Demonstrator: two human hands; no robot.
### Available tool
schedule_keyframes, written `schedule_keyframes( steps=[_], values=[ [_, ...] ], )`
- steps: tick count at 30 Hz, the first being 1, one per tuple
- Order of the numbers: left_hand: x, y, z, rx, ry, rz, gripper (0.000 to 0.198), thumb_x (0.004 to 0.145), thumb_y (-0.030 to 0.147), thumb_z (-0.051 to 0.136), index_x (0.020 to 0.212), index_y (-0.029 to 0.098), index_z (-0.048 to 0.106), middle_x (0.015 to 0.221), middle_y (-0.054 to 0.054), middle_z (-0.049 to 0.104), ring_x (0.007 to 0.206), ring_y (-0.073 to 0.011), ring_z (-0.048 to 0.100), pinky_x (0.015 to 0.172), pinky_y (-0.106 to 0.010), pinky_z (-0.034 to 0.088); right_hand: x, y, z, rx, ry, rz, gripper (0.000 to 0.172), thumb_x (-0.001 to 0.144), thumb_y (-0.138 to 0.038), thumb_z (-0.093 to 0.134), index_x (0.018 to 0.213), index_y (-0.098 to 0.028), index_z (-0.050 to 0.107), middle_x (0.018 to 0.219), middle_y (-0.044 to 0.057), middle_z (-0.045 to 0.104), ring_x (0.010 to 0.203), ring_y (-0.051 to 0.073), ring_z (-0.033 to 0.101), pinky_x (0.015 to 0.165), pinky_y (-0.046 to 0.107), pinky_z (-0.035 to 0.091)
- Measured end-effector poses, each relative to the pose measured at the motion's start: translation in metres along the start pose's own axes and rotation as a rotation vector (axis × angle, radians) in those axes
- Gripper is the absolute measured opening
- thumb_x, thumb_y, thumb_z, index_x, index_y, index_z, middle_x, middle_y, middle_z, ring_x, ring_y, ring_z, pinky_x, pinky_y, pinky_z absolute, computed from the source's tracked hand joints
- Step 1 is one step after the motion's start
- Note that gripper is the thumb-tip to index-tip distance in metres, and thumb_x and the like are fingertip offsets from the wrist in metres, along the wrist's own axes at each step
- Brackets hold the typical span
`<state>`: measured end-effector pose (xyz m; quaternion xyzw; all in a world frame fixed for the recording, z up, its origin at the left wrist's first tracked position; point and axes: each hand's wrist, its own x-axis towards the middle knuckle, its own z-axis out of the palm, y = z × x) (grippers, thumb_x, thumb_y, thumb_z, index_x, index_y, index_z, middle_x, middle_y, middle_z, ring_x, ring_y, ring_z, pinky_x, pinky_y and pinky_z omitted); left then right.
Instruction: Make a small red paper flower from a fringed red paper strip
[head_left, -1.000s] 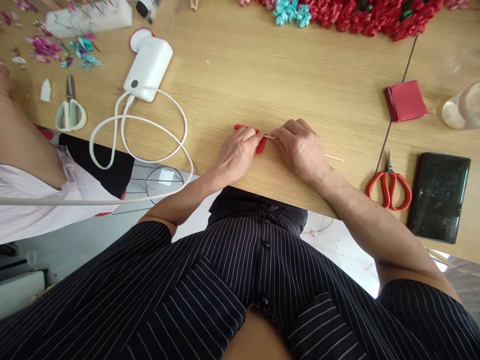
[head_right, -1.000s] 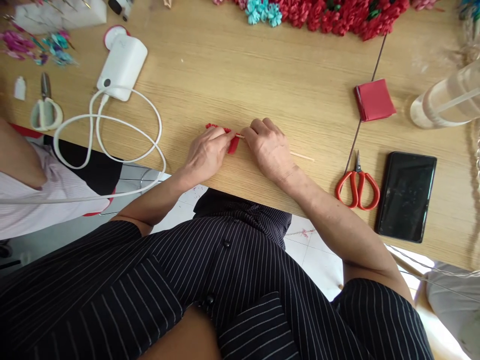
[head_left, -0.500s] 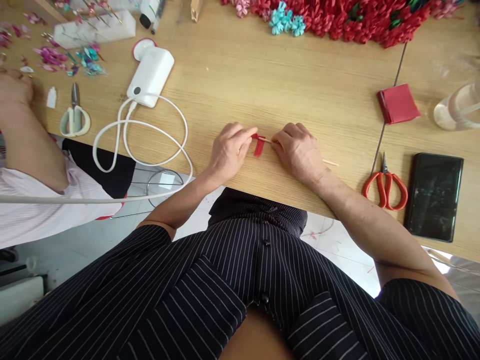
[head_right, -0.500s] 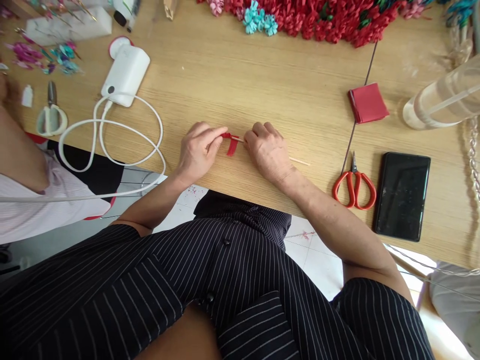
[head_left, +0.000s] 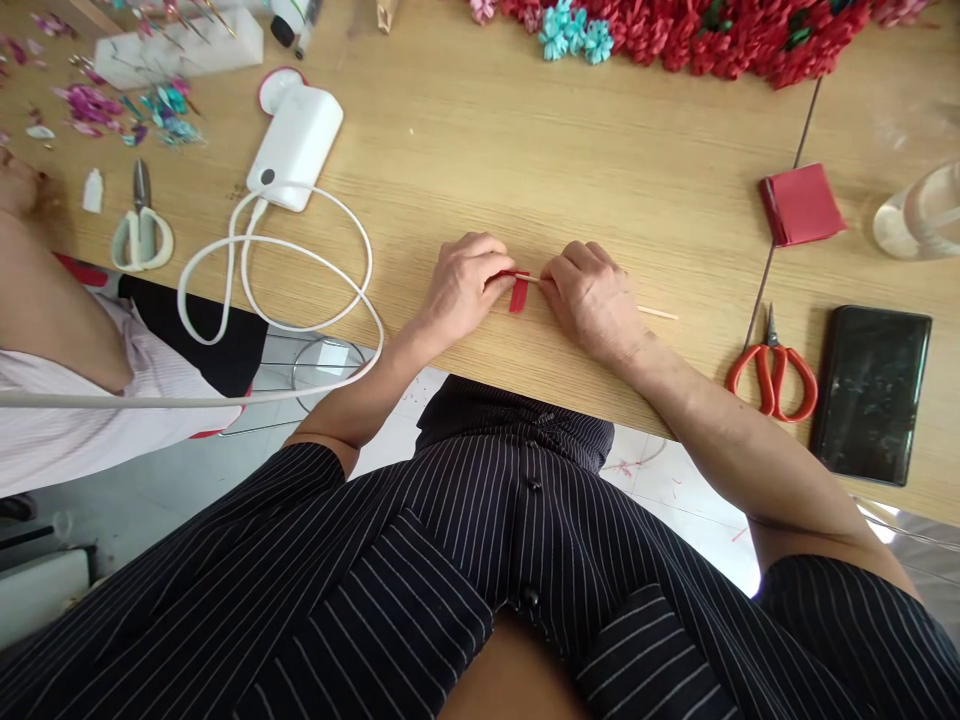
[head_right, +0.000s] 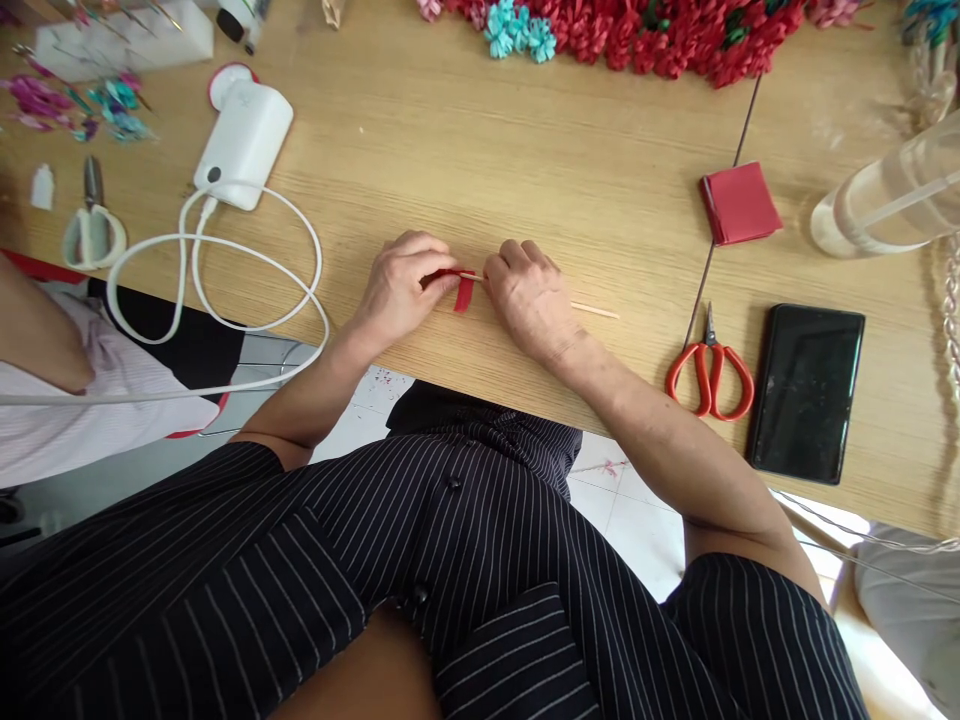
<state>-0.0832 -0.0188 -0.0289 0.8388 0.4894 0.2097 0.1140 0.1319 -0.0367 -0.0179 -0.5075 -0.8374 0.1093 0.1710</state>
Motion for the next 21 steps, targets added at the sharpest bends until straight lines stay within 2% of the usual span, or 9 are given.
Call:
schedule_keyframes(
  steps=[8, 14, 21],
  values=[
    [-0.002, 0.004, 0.001, 0.021, 0.020, 0.000, 0.013, 0.102, 0.021, 0.061, 0.100, 0.021, 0.074, 0.111, -0.005, 0.074, 0.110, -0.0227, 0.068, 0.105, -0.044, 0.054, -0.006, 0.005, -0.008, -0.017, -0.034, 0.010, 0.027, 0.103, -0.019, 0.042, 0.100, -0.018, 0.068, 0.105, 0.015, 0.068, 0.099, 0.027, 0.058, 0.083, 0.042, 0.049],
    [-0.005, 0.006, -0.001, 0.015, 0.011, -0.023, 0.021, 0.100, 0.019, 0.063, 0.118, 0.022, 0.073, 0.117, -0.005, 0.073, 0.116, -0.0228, 0.067, 0.109, -0.045, 0.053, -0.009, 0.005, -0.010, -0.042, -0.060, -0.028, 0.028, 0.104, -0.020, 0.041, 0.099, -0.017, 0.069, 0.103, 0.014, 0.069, 0.094, 0.025, 0.057, 0.079, 0.038, 0.047],
    [-0.003, 0.001, 0.007, 0.016, 0.050, 0.012, 0.013, 0.101, 0.020, 0.062, 0.099, 0.020, 0.075, 0.108, -0.005, 0.071, 0.107, -0.0213, 0.067, 0.105, -0.044, 0.052, -0.008, 0.002, -0.011, -0.089, -0.094, -0.014, 0.030, 0.105, -0.017, 0.039, 0.099, -0.016, 0.069, 0.105, 0.015, 0.068, 0.095, 0.024, 0.057, 0.078, 0.037, 0.046]
  ],
)
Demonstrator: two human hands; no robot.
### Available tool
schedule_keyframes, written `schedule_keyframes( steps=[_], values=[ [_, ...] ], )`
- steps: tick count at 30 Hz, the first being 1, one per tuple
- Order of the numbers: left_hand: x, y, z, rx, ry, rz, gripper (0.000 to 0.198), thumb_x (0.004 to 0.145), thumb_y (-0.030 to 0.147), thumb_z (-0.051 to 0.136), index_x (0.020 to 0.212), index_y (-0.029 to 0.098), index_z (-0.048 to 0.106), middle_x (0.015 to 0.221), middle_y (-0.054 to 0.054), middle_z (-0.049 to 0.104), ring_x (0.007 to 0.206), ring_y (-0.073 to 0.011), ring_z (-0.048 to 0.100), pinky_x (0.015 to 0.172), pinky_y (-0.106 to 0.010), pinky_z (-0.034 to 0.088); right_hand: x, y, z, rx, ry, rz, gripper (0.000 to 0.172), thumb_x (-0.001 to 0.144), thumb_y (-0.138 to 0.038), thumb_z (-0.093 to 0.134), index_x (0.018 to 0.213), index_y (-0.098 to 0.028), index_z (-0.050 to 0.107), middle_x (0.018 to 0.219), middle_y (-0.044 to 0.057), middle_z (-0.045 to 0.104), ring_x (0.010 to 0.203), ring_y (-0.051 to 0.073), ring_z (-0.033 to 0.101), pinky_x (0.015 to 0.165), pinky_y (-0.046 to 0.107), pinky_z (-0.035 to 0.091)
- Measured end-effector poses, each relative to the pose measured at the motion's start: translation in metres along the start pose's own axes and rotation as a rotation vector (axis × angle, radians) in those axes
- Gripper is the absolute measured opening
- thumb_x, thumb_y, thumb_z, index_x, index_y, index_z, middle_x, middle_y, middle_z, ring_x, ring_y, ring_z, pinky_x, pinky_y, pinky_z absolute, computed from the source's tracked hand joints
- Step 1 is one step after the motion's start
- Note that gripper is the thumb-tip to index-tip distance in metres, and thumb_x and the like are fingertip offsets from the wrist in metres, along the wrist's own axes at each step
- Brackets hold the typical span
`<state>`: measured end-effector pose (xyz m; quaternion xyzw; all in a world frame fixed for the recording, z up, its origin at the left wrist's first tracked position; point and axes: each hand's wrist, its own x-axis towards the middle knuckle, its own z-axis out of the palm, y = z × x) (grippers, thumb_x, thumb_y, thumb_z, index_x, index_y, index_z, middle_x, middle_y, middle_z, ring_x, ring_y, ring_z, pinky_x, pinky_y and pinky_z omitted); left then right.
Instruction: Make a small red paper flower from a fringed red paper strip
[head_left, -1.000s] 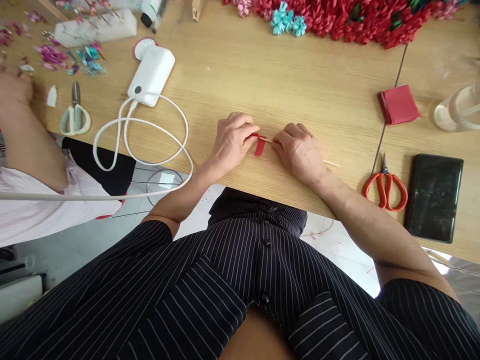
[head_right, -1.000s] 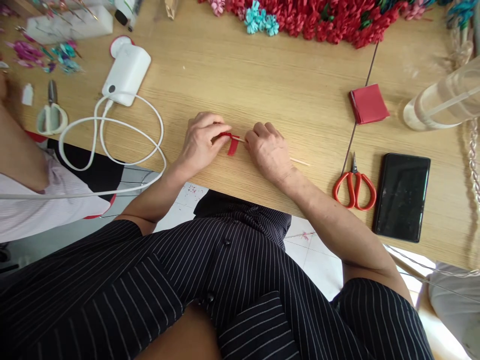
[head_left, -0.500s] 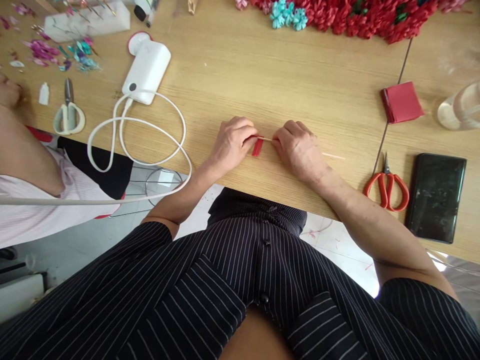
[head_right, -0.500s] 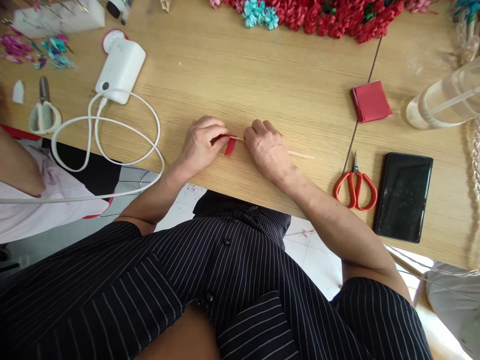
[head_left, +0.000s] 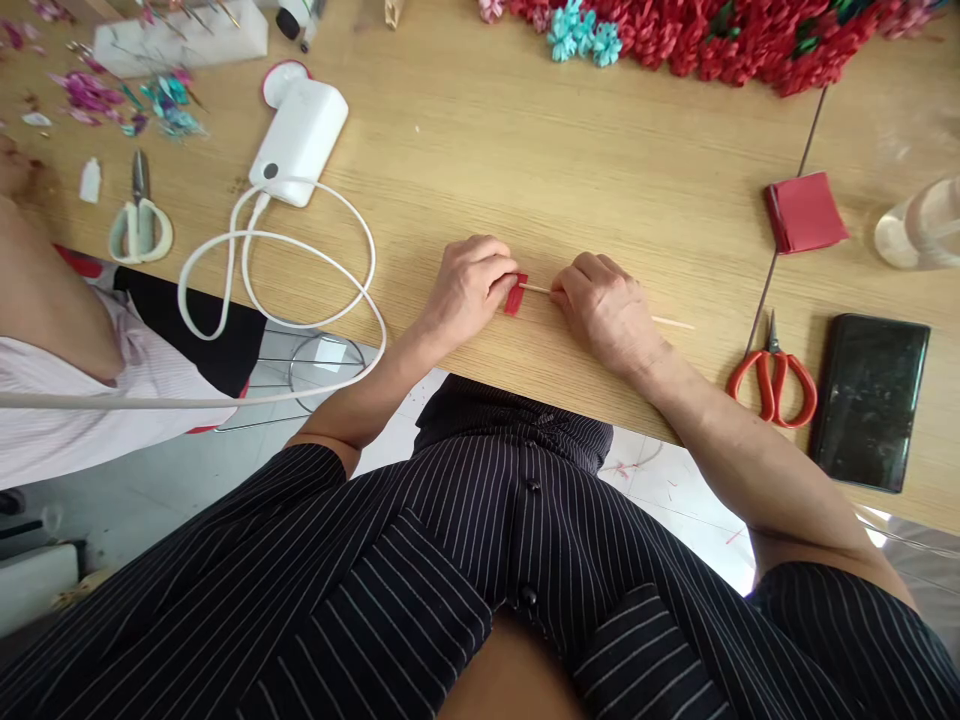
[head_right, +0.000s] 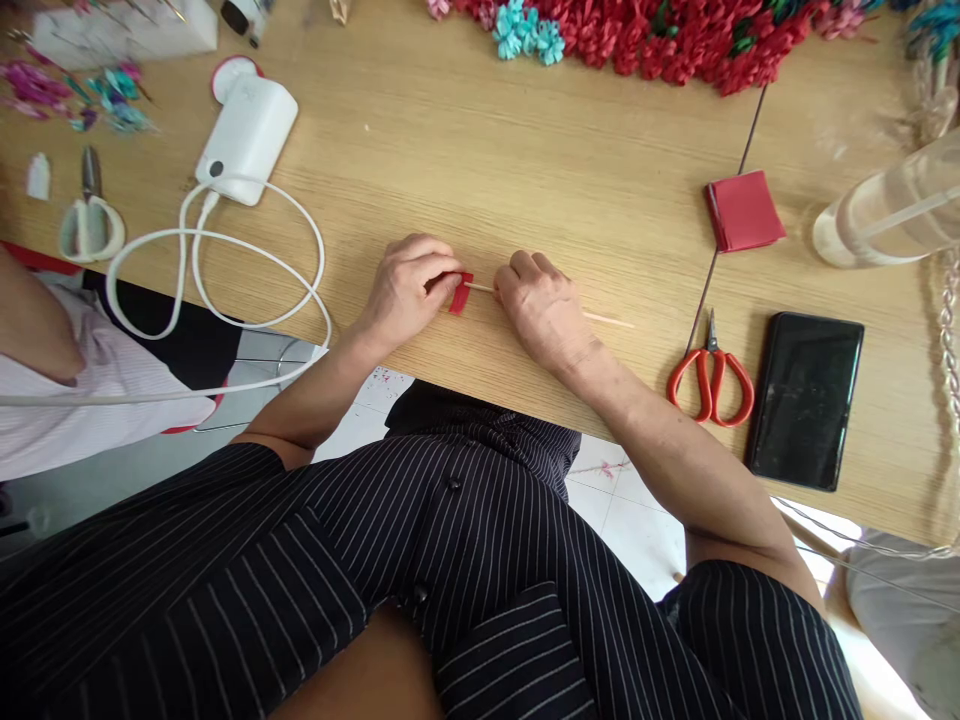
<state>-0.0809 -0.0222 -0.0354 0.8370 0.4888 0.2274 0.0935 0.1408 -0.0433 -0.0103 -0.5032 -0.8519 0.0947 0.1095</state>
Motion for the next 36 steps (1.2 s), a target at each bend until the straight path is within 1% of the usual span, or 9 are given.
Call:
schedule_keyframes(
  steps=[4, 7, 9, 13, 16, 18, 23, 30, 36],
  values=[
    [0.001, -0.001, 0.000, 0.019, 0.021, 0.019, 0.012, 0.100, 0.020, 0.063, 0.103, 0.020, 0.074, 0.110, -0.005, 0.072, 0.109, -0.0231, 0.068, 0.106, -0.047, 0.054, 0.000, 0.000, 0.000, -0.015, -0.007, 0.003, 0.031, 0.106, -0.017, 0.039, 0.099, -0.016, 0.069, 0.105, 0.014, 0.068, 0.095, 0.024, 0.057, 0.079, 0.038, 0.046],
    [-0.004, -0.002, -0.007, 0.010, 0.058, 0.055, 0.017, 0.098, 0.019, 0.065, 0.112, 0.023, 0.073, 0.121, -0.006, 0.072, 0.118, -0.0250, 0.067, 0.109, -0.047, 0.055, 0.000, 0.001, 0.000, -0.006, 0.006, -0.004, 0.030, 0.106, -0.018, 0.040, 0.100, -0.016, 0.069, 0.105, 0.014, 0.068, 0.094, 0.024, 0.057, 0.079, 0.038, 0.046],
    [-0.012, -0.001, -0.014, -0.005, 0.115, 0.034, 0.021, 0.098, 0.019, 0.064, 0.116, 0.026, 0.072, 0.126, -0.006, 0.071, 0.123, -0.0250, 0.065, 0.112, -0.047, 0.054, -0.001, 0.001, -0.001, 0.008, 0.020, -0.017, 0.028, 0.105, -0.017, 0.041, 0.100, -0.016, 0.069, 0.104, 0.013, 0.068, 0.093, 0.023, 0.056, 0.077, 0.037, 0.046],
    [-0.040, 0.009, -0.023, -0.001, 0.177, -0.020, 0.014, 0.103, 0.025, 0.060, 0.104, 0.024, 0.074, 0.109, -0.006, 0.072, 0.111, -0.0231, 0.067, 0.104, -0.045, 0.055, -0.005, -0.002, -0.001, 0.033, 0.056, -0.074, 0.028, 0.104, -0.015, 0.042, 0.099, -0.017, 0.069, 0.102, 0.012, 0.068, 0.089, 0.021, 0.055, 0.074, 0.034, 0.043],
    [-0.060, 0.019, -0.021, 0.009, 0.165, 0.020, 0.016, 0.103, 0.025, 0.061, 0.097, 0.021, 0.075, 0.102, -0.005, 0.073, 0.105, -0.0215, 0.068, 0.096, -0.041, 0.056, -0.009, -0.007, -0.001, 0.038, 0.041, -0.105, 0.028, 0.105, -0.015, 0.043, 0.097, -0.017, 0.069, 0.100, 0.012, 0.069, 0.087, 0.021, 0.055, 0.072, 0.034, 0.041],
    [-0.066, 0.023, -0.018, 0.013, 0.175, 0.072, 0.016, 0.104, 0.024, 0.062, 0.097, 0.021, 0.077, 0.097, -0.004, 0.072, 0.099, -0.0198, 0.068, 0.091, -0.038, 0.056, -0.010, -0.011, -0.001, 0.035, 0.029, -0.111, 0.027, 0.105, -0.016, 0.044, 0.095, -0.017, 0.069, 0.099, 0.012, 0.070, 0.087, 0.021, 0.055, 0.071, 0.034, 0.039],
    [-0.066, 0.027, -0.013, 0.025, 0.219, 0.137, 0.016, 0.103, 0.023, 0.063, 0.100, 0.021, 0.079, 0.092, -0.003, 0.069, 0.090, -0.0185, 0.065, 0.085, -0.036, 0.053, -0.010, -0.016, -0.001, 0.010, 0.001, -0.108, 0.027, 0.105, -0.017, 0.045, 0.096, -0.016, 0.070, 0.100, 0.013, 0.071, 0.087, 0.022, 0.056, 0.070, 0.034, 0.038],
    [-0.065, 0.030, -0.011, 0.005, 0.233, 0.081, 0.018, 0.105, 0.025, 0.062, 0.102, 0.021, 0.079, 0.092, -0.003, 0.072, 0.091, -0.0181, 0.067, 0.087, -0.036, 0.052, -0.009, -0.019, -0.003, -0.024, -0.029, -0.100, 0.031, 0.107, -0.017, 0.042, 0.097, -0.015, 0.071, 0.101, 0.014, 0.071, 0.086, 0.022, 0.055, 0.070, 0.035, 0.036],
    [-0.063, 0.032, -0.011, 0.030, 0.203, 0.029, 0.019, 0.105, 0.022, 0.061, 0.108, 0.022, 0.080, 0.092, -0.003, 0.072, 0.092, -0.0177, 0.067, 0.087, -0.036, 0.052, -0.010, -0.020, -0.004, -0.017, -0.041, -0.101, 0.032, 0.107, -0.016, 0.040, 0.098, -0.015, 0.071, 0.100, 0.014, 0.070, 0.086, 0.022, 0.053, 0.070, 0.035, 0.036]
  ],
)
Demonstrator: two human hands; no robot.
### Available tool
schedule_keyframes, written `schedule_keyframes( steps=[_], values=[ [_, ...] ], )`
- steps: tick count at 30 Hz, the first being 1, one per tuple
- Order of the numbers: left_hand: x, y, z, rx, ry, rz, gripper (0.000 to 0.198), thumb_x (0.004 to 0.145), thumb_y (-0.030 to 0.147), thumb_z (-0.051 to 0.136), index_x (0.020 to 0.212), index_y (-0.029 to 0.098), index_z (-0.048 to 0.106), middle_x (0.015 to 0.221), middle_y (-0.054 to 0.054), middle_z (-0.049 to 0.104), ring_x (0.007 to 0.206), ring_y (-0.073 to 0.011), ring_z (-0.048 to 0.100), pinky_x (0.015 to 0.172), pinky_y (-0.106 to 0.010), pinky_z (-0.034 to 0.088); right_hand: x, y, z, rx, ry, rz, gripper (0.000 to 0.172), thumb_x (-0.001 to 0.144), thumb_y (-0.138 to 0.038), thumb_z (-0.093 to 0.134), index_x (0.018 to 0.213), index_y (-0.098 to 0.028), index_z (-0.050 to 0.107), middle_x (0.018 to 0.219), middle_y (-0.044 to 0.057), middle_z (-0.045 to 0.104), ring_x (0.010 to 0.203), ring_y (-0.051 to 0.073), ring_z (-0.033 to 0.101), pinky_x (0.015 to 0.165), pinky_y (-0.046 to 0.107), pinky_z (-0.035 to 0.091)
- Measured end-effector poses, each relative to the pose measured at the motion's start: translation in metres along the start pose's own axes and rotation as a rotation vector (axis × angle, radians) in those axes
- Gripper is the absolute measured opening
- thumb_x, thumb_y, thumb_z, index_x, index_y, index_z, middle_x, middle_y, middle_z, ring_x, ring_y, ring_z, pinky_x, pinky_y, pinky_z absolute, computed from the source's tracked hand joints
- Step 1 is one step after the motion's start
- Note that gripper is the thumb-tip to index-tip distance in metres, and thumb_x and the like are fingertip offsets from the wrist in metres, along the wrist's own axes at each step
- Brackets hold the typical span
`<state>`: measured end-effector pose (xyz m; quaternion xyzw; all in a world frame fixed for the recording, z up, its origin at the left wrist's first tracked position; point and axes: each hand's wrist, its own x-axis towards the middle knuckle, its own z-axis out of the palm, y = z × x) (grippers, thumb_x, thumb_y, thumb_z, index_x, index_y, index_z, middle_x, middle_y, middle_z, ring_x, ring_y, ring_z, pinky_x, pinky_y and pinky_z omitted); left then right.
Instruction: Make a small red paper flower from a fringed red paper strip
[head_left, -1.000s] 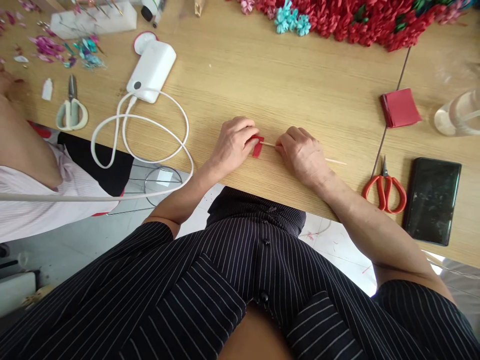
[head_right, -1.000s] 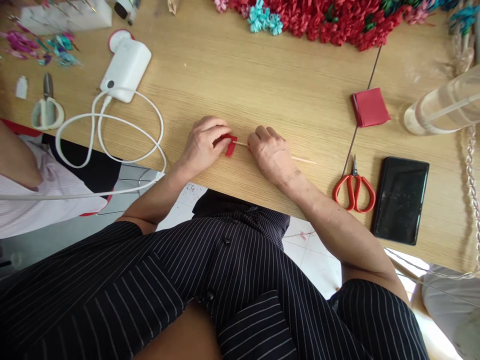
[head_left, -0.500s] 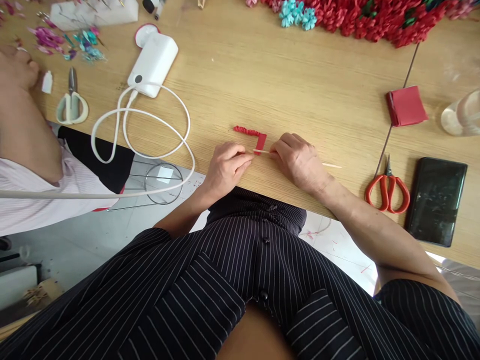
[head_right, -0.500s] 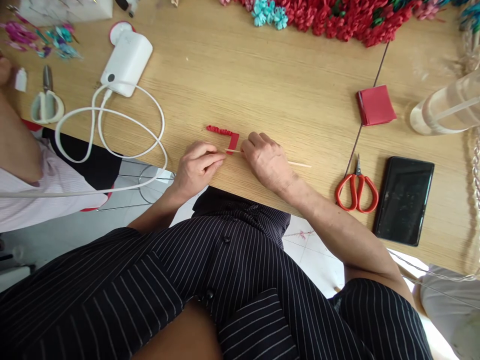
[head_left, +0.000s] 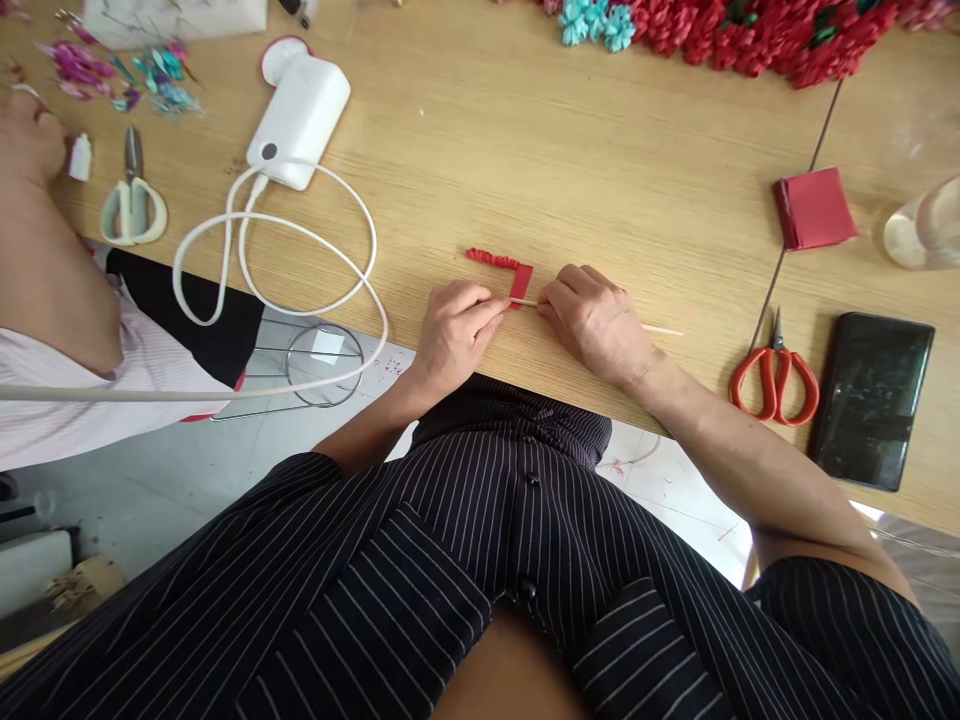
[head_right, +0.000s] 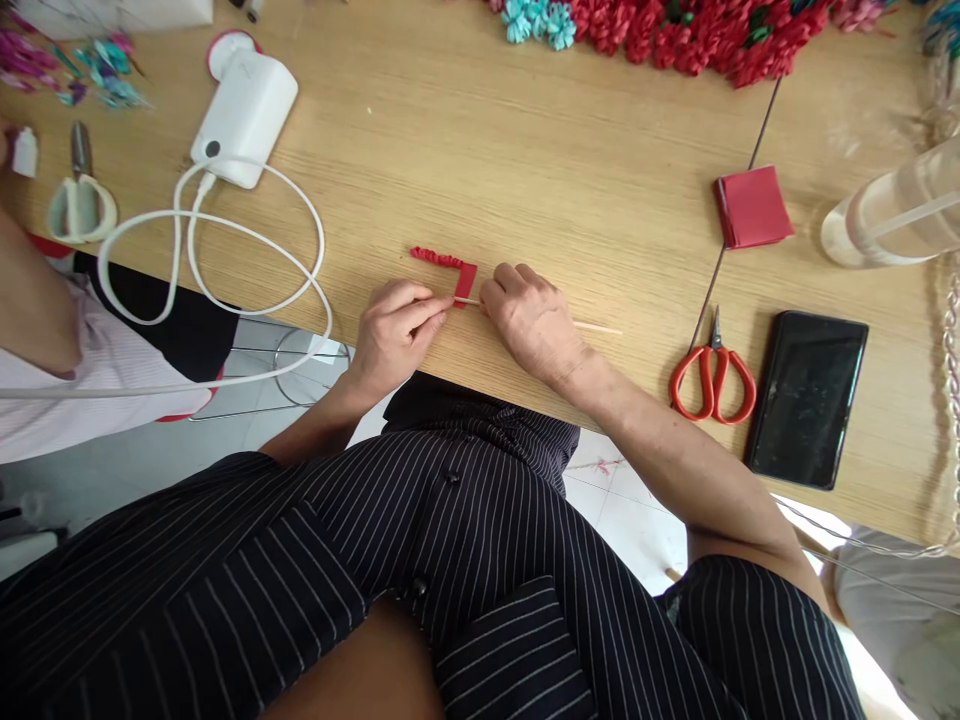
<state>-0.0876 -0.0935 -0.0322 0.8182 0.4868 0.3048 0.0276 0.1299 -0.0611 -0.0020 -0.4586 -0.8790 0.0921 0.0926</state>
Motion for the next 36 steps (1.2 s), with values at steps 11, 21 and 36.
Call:
schedule_keyframes(
  steps=[11, 21, 36],
  values=[
    [0.014, -0.003, 0.007, -0.002, -0.066, -0.100, 0.014, 0.101, 0.021, 0.065, 0.096, 0.021, 0.078, 0.090, -0.003, 0.072, 0.093, -0.0215, 0.068, 0.088, -0.040, 0.049, -0.001, 0.000, 0.002, 0.005, 0.022, -0.007, 0.030, 0.105, -0.015, 0.041, 0.096, -0.016, 0.070, 0.101, 0.013, 0.070, 0.085, 0.022, 0.053, 0.072, 0.035, 0.039],
    [0.022, -0.008, 0.006, -0.046, -0.139, -0.122, 0.012, 0.099, 0.020, 0.065, 0.091, 0.022, 0.074, 0.091, -0.004, 0.072, 0.093, -0.0216, 0.067, 0.088, -0.039, 0.054, 0.009, 0.005, -0.001, 0.051, 0.010, 0.023, 0.030, 0.108, -0.022, 0.042, 0.114, -0.023, 0.071, 0.110, 0.010, 0.069, 0.096, 0.023, 0.056, 0.079, 0.035, 0.046],
    [0.019, -0.015, 0.005, -0.076, -0.143, -0.046, 0.025, 0.107, 0.032, 0.055, 0.092, 0.025, 0.075, 0.091, -0.003, 0.072, 0.090, -0.0192, 0.067, 0.087, -0.037, 0.055, 0.018, 0.006, 0.009, 0.054, 0.047, 0.015, 0.031, 0.108, -0.023, 0.043, 0.129, -0.024, 0.066, 0.110, 0.012, 0.065, 0.100, 0.025, 0.054, 0.083, 0.038, 0.046]
  ],
)
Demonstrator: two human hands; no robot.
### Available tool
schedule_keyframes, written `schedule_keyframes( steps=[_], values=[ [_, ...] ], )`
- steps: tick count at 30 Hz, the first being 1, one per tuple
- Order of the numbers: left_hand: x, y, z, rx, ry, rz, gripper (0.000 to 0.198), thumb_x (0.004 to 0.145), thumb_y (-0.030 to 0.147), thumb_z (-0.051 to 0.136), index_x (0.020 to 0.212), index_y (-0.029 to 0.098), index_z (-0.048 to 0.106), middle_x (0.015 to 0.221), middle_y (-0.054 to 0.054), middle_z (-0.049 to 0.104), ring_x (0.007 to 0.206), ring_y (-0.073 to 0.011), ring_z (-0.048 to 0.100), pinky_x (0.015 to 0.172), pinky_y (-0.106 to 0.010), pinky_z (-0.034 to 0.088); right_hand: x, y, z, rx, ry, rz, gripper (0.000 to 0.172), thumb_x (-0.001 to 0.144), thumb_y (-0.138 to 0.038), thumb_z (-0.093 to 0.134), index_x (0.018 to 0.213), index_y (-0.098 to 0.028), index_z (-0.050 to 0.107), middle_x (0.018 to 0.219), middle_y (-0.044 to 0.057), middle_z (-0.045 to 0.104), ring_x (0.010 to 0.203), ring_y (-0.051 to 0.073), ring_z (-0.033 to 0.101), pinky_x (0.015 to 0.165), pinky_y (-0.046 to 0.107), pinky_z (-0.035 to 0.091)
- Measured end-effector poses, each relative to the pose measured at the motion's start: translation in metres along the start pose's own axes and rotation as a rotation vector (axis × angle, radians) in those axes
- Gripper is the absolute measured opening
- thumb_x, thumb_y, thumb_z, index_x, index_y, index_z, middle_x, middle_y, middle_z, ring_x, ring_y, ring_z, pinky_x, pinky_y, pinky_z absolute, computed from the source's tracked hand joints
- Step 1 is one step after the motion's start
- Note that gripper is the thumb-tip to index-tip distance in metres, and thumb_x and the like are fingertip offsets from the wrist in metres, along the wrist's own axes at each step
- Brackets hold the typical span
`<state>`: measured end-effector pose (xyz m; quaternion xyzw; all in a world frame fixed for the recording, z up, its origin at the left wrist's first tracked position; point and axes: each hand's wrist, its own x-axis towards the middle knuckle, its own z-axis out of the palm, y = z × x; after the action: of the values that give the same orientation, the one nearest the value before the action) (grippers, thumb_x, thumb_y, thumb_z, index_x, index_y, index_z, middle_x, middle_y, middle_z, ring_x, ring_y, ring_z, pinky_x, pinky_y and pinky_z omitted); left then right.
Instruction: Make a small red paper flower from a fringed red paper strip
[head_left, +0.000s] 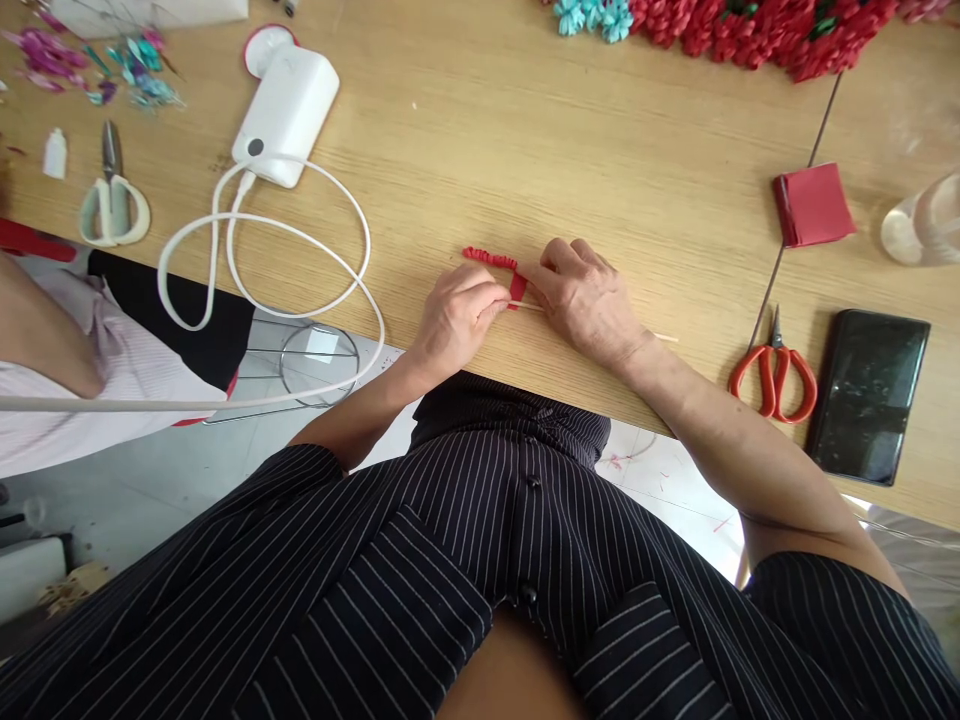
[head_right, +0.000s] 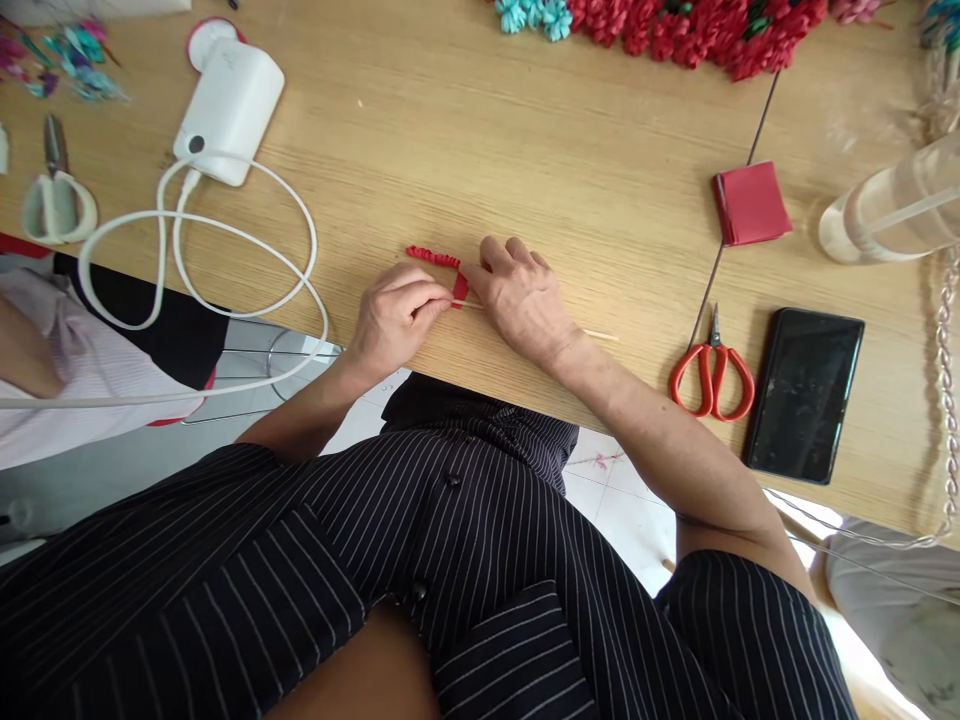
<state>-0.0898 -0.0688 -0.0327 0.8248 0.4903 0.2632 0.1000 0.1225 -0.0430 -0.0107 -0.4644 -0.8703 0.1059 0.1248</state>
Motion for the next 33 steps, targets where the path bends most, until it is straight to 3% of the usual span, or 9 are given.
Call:
schedule_keyframes(
  steps=[10, 16, 21, 25, 33],
  values=[
    [0.004, -0.006, -0.008, -0.032, -0.117, 0.018, 0.038, 0.111, 0.044, 0.042, 0.112, 0.026, 0.076, 0.086, -0.005, 0.067, 0.092, -0.0228, 0.065, 0.083, -0.040, 0.051, -0.002, 0.000, -0.003, 0.008, 0.002, -0.002, 0.030, 0.110, -0.028, 0.042, 0.122, -0.022, 0.069, 0.112, 0.011, 0.066, 0.101, 0.024, 0.054, 0.085, 0.038, 0.045],
    [0.014, -0.011, -0.005, -0.041, -0.111, 0.034, 0.038, 0.111, 0.043, 0.043, 0.109, 0.024, 0.076, 0.087, -0.006, 0.067, 0.095, -0.0238, 0.067, 0.085, -0.041, 0.054, -0.009, -0.002, -0.005, 0.051, -0.036, -0.033, 0.026, 0.108, -0.028, 0.046, 0.103, -0.021, 0.071, 0.104, 0.010, 0.068, 0.096, 0.022, 0.057, 0.083, 0.036, 0.045],
    [0.011, -0.011, -0.007, -0.052, -0.057, 0.020, 0.034, 0.111, 0.037, 0.044, 0.114, 0.025, 0.076, 0.094, -0.005, 0.071, 0.099, -0.0210, 0.068, 0.090, -0.039, 0.058, -0.010, -0.003, 0.000, 0.038, -0.017, -0.037, 0.030, 0.110, -0.027, 0.041, 0.102, -0.019, 0.070, 0.101, 0.010, 0.068, 0.092, 0.020, 0.059, 0.079, 0.033, 0.044],
    [0.007, -0.006, -0.006, -0.011, 0.013, 0.002, 0.030, 0.109, 0.035, 0.049, 0.105, 0.025, 0.077, 0.096, -0.004, 0.073, 0.098, -0.0206, 0.069, 0.093, -0.040, 0.058, -0.010, -0.005, -0.001, 0.013, -0.018, -0.043, 0.032, 0.110, -0.025, 0.039, 0.102, -0.019, 0.070, 0.102, 0.009, 0.069, 0.092, 0.019, 0.059, 0.079, 0.033, 0.044],
    [0.012, -0.005, -0.001, 0.028, -0.015, 0.054, 0.039, 0.110, 0.044, 0.048, 0.092, 0.026, 0.077, 0.086, -0.004, 0.071, 0.090, -0.0210, 0.069, 0.086, -0.041, 0.057, -0.006, -0.002, -0.007, 0.064, -0.032, -0.016, 0.035, 0.112, -0.030, 0.038, 0.108, -0.021, 0.072, 0.104, 0.009, 0.071, 0.093, 0.020, 0.062, 0.077, 0.033, 0.046]
  ],
)
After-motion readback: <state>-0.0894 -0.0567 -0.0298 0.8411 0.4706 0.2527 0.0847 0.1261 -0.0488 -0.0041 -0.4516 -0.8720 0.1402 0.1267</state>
